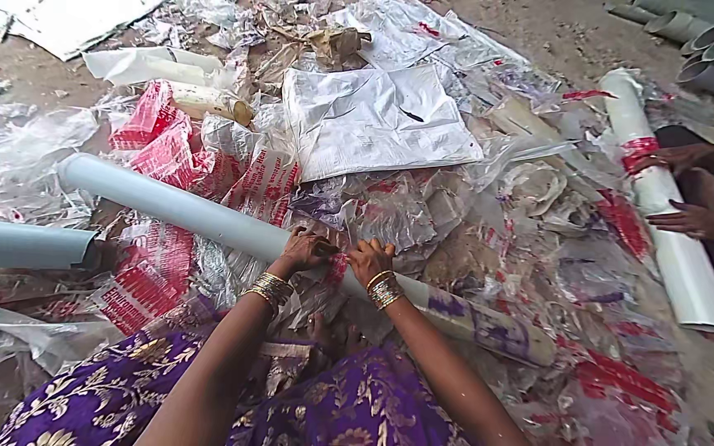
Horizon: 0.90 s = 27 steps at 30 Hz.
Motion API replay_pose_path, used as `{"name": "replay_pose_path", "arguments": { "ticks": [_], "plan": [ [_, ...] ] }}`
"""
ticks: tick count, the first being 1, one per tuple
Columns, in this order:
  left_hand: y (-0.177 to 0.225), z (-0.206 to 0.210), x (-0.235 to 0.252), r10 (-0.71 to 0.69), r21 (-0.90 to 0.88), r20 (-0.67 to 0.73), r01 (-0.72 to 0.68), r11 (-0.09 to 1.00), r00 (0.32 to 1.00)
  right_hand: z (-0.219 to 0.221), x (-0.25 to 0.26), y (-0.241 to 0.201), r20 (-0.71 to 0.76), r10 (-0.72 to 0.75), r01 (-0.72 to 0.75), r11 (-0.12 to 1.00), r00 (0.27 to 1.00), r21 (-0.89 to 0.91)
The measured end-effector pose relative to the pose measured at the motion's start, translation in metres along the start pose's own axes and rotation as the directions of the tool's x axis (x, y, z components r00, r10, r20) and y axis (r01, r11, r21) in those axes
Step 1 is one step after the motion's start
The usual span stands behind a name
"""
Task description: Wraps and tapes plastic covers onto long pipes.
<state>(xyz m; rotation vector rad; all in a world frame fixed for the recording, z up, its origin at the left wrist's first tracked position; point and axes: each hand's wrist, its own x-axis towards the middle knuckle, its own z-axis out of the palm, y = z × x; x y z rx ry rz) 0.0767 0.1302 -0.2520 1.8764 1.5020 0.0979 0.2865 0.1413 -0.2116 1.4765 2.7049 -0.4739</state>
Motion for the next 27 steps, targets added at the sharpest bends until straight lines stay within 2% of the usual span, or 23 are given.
{"name": "replay_pose_path", "arguments": {
  "ticks": [10, 16, 23, 27],
  "plan": [
    [0.002, 0.0, -0.002, 0.003, -0.014, -0.001, -0.003, 1.0, 1.0, -0.019, 0.024, -0.032, 0.298, 0.089, -0.059, 0.992, 0.95, -0.111],
    [-0.001, 0.002, 0.0, 0.02, 0.003, -0.008, -0.02, 1.0, 1.0, -0.015, 0.021, -0.038, 0.264, 0.123, -0.102, 0.99, 0.957, -0.094],
    [0.001, 0.0, 0.0, 0.0, 0.006, -0.008, 0.0, 1.0, 1.0, -0.02, 0.023, -0.05, 0.299, 0.141, -0.119, 0.989, 0.944, -0.091],
    [0.0, -0.001, 0.0, 0.007, 0.013, 0.013, -0.008, 1.0, 1.0, -0.02, 0.02, -0.043, 0.291, 0.131, -0.115, 0.991, 0.948, -0.069]
  ]
}}
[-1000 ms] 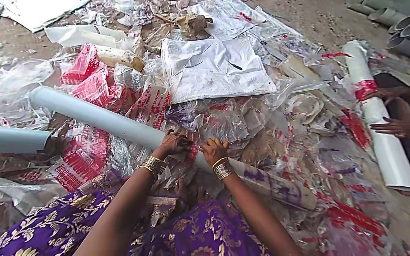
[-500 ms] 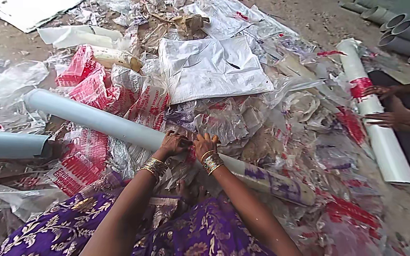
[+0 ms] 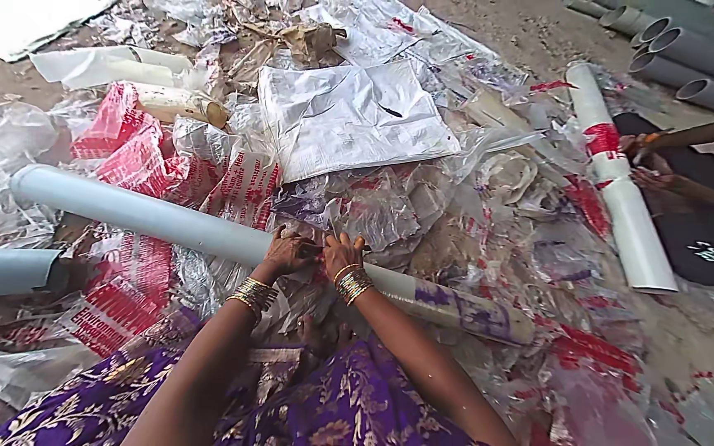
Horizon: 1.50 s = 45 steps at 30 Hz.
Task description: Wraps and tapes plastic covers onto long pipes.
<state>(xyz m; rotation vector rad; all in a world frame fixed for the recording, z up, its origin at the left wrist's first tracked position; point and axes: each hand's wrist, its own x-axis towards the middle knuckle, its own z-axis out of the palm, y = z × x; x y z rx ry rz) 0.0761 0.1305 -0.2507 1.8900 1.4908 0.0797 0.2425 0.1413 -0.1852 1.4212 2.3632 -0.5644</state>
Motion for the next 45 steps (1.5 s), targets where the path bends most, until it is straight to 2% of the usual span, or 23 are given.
{"name": "replay_pose_path", "arguments": {
  "ticks": [11, 18, 22, 25, 28, 30, 31, 33, 35, 36, 38, 40, 43, 45],
  "plan": [
    [0.0, -0.006, 0.004, -0.039, 0.012, 0.043, 0.038, 0.999, 0.998, 0.018, -0.036, 0.082, -0.043, 0.039, -0.042, 0.998, 0.998, -0.053],
    [0.001, -0.008, 0.006, -0.069, 0.013, 0.06, 0.068, 0.998, 0.996, 0.049, -0.076, 0.145, -0.295, 0.008, -0.03, 0.997, 0.956, -0.072],
    [0.002, -0.009, 0.005, -0.077, 0.009, 0.069, 0.076, 0.997, 0.995, 0.061, -0.097, 0.175, -0.375, 0.012, -0.051, 0.994, 0.927, -0.096],
    [0.003, -0.01, 0.004, -0.071, 0.007, 0.067, 0.07, 0.998, 0.995, 0.072, -0.11, 0.192, -0.474, -0.003, -0.057, 0.992, 0.881, -0.113],
    [0.001, -0.01, 0.005, -0.063, 0.009, 0.059, 0.063, 0.998, 0.996, 0.075, -0.114, 0.197, -0.5, 0.073, -0.102, 0.994, 0.863, -0.031],
    [0.002, -0.009, 0.006, -0.053, 0.0, 0.049, 0.053, 0.999, 0.997, 0.073, -0.116, 0.198, -0.449, 0.204, -0.163, 0.978, 0.87, 0.129],
    [0.001, -0.008, 0.007, -0.028, -0.004, 0.02, 0.028, 1.0, 0.999, 0.074, -0.115, 0.201, -0.473, 0.259, -0.173, 0.96, 0.842, 0.219],
    [0.003, -0.002, 0.005, 0.039, 0.012, -0.078, -0.039, 0.999, 0.996, 0.082, -0.112, 0.207, -0.599, 0.353, -0.143, 0.918, 0.718, 0.37],
    [0.016, 0.01, 0.001, 0.102, 0.053, -0.194, -0.093, 0.994, 0.976, 0.09, -0.105, 0.206, -0.674, 0.43, -0.142, 0.887, 0.601, 0.439],
    [0.026, 0.019, -0.001, 0.144, 0.086, -0.249, -0.126, 0.988, 0.958, 0.094, -0.101, 0.204, -0.679, 0.454, -0.155, 0.877, 0.577, 0.455],
    [0.053, 0.039, 0.002, 0.238, 0.148, -0.338, -0.199, 0.969, 0.911, 0.097, -0.091, 0.199, -0.632, 0.471, -0.203, 0.87, 0.616, 0.45],
    [0.085, 0.06, 0.01, 0.285, 0.152, -0.345, -0.246, 0.957, 0.894, 0.105, -0.081, 0.2, -0.612, 0.435, -0.236, 0.894, 0.66, 0.381],
    [0.132, 0.088, 0.017, 0.268, 0.128, -0.258, -0.242, 0.962, 0.928, 0.115, -0.074, 0.205, -0.701, 0.364, -0.217, 0.931, 0.613, 0.293],
    [0.15, 0.112, 0.018, 0.258, 0.157, -0.289, -0.22, 0.963, 0.922, 0.114, -0.075, 0.205, -0.708, 0.361, -0.214, 0.932, 0.607, 0.292]
  ]
}}
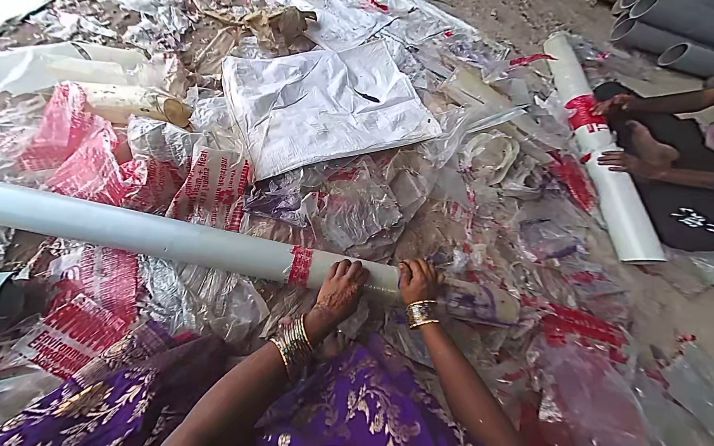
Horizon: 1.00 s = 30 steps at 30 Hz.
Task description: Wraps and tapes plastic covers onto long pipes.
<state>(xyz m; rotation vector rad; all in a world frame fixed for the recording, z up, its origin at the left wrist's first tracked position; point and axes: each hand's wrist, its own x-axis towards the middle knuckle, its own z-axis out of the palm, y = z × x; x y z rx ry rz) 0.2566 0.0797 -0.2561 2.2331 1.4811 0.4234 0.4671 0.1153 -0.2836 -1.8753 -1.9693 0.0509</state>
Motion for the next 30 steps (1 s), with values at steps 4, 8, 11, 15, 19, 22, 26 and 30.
{"name": "replay_pose_path", "arguments": {
  "ticks": [4, 8, 11, 15, 19, 22, 26, 30],
  "plan": [
    [0.001, 0.031, -0.008, 0.049, 0.092, -0.278, -0.024, 0.995, 0.959, -0.002, 0.002, -0.004, 0.002, 0.013, -0.013, 1.0, 1.0, 0.003],
    [-0.001, 0.031, -0.011, 0.084, 0.111, -0.319, -0.051, 0.992, 0.944, -0.001, -0.003, -0.003, -0.047, -0.009, 0.01, 1.0, 0.999, 0.005],
    [0.0, 0.025, -0.012, 0.082, 0.097, -0.28, -0.057, 0.994, 0.956, 0.001, -0.006, -0.003, -0.064, -0.013, 0.013, 1.0, 0.998, 0.001],
    [0.001, 0.017, -0.01, 0.047, 0.073, -0.175, -0.035, 0.997, 0.984, 0.002, -0.008, -0.002, -0.096, -0.027, 0.028, 1.0, 0.995, 0.003],
    [-0.004, 0.009, -0.008, 0.022, 0.023, -0.028, -0.022, 1.0, 0.999, 0.004, -0.007, 0.0, -0.104, -0.039, 0.04, 0.999, 0.994, 0.0],
    [-0.016, 0.022, -0.015, 0.085, 0.078, -0.024, -0.082, 0.994, 0.996, 0.002, 0.001, -0.001, -0.064, -0.018, 0.018, 1.0, 0.998, 0.006],
    [-0.023, 0.034, -0.016, 0.135, 0.172, -0.081, -0.119, 0.978, 0.988, -0.012, 0.012, -0.008, 0.062, 0.077, -0.082, 0.994, 0.995, 0.078],
    [-0.022, 0.032, -0.013, 0.1, 0.131, -0.052, -0.092, 0.987, 0.994, -0.044, 0.02, -0.024, 0.329, 0.153, -0.176, 0.984, 0.932, 0.042]
  ]
}}
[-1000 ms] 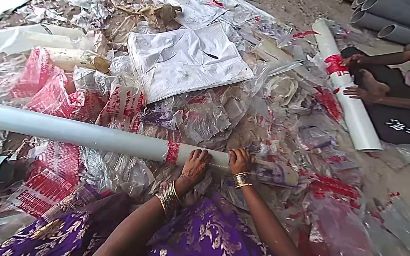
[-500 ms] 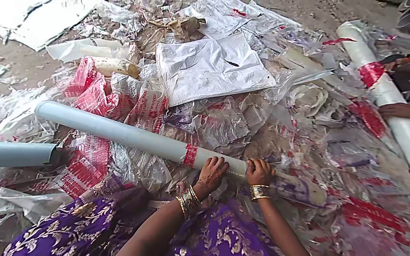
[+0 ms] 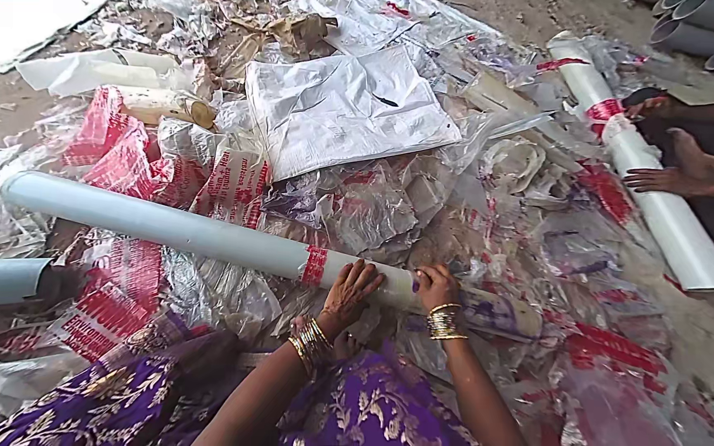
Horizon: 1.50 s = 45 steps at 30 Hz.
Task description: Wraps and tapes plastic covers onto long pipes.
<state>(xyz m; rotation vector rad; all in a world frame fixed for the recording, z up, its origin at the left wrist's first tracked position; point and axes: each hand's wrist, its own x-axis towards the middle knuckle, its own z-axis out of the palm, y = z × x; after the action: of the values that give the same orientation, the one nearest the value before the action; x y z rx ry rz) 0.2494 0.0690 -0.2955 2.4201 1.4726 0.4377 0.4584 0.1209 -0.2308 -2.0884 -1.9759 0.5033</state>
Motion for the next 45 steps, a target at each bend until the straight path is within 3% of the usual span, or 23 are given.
{"name": "replay_pose_path", "arguments": {
  "ticks": [2, 4, 8, 13, 16, 25, 32, 41, 45],
  "plan": [
    [-0.001, 0.0, 0.002, 0.004, -0.005, -0.037, -0.005, 1.0, 0.999, -0.019, 0.002, -0.015, 0.244, 0.118, -0.1, 0.991, 0.963, -0.084],
    [-0.001, -0.001, 0.006, -0.007, 0.002, -0.021, 0.007, 1.0, 1.0, -0.028, 0.004, -0.025, 0.334, 0.18, -0.133, 0.978, 0.925, -0.159],
    [-0.003, -0.011, 0.019, -0.047, -0.021, 0.085, 0.049, 0.999, 0.995, -0.033, 0.013, -0.041, 0.37, 0.223, -0.128, 0.956, 0.902, -0.265],
    [-0.008, -0.016, 0.025, -0.025, -0.044, 0.106, 0.03, 0.999, 0.994, -0.03, 0.027, -0.059, 0.393, 0.29, -0.122, 0.909, 0.872, -0.399],
    [-0.009, -0.024, 0.03, -0.037, -0.059, 0.205, 0.05, 0.997, 0.978, -0.028, 0.028, -0.069, 0.412, 0.326, -0.121, 0.885, 0.851, -0.45],
    [-0.017, -0.051, 0.069, -0.091, -0.084, 0.413, 0.137, 0.987, 0.906, -0.021, 0.01, -0.074, 0.287, 0.355, -0.23, 0.892, 0.89, -0.389],
    [-0.021, -0.06, 0.087, -0.101, -0.095, 0.481, 0.166, 0.982, 0.871, -0.001, -0.013, -0.057, 0.053, 0.342, -0.329, 0.928, 0.938, -0.176],
    [-0.025, -0.07, 0.108, -0.125, -0.103, 0.566, 0.22, 0.97, 0.815, 0.033, -0.036, -0.041, -0.207, 0.255, -0.265, 0.964, 0.945, -0.024],
    [-0.028, -0.07, 0.114, -0.134, -0.087, 0.585, 0.227, 0.97, 0.8, 0.035, -0.042, -0.04, -0.206, 0.259, -0.261, 0.965, 0.944, 0.018]
  ]
}}
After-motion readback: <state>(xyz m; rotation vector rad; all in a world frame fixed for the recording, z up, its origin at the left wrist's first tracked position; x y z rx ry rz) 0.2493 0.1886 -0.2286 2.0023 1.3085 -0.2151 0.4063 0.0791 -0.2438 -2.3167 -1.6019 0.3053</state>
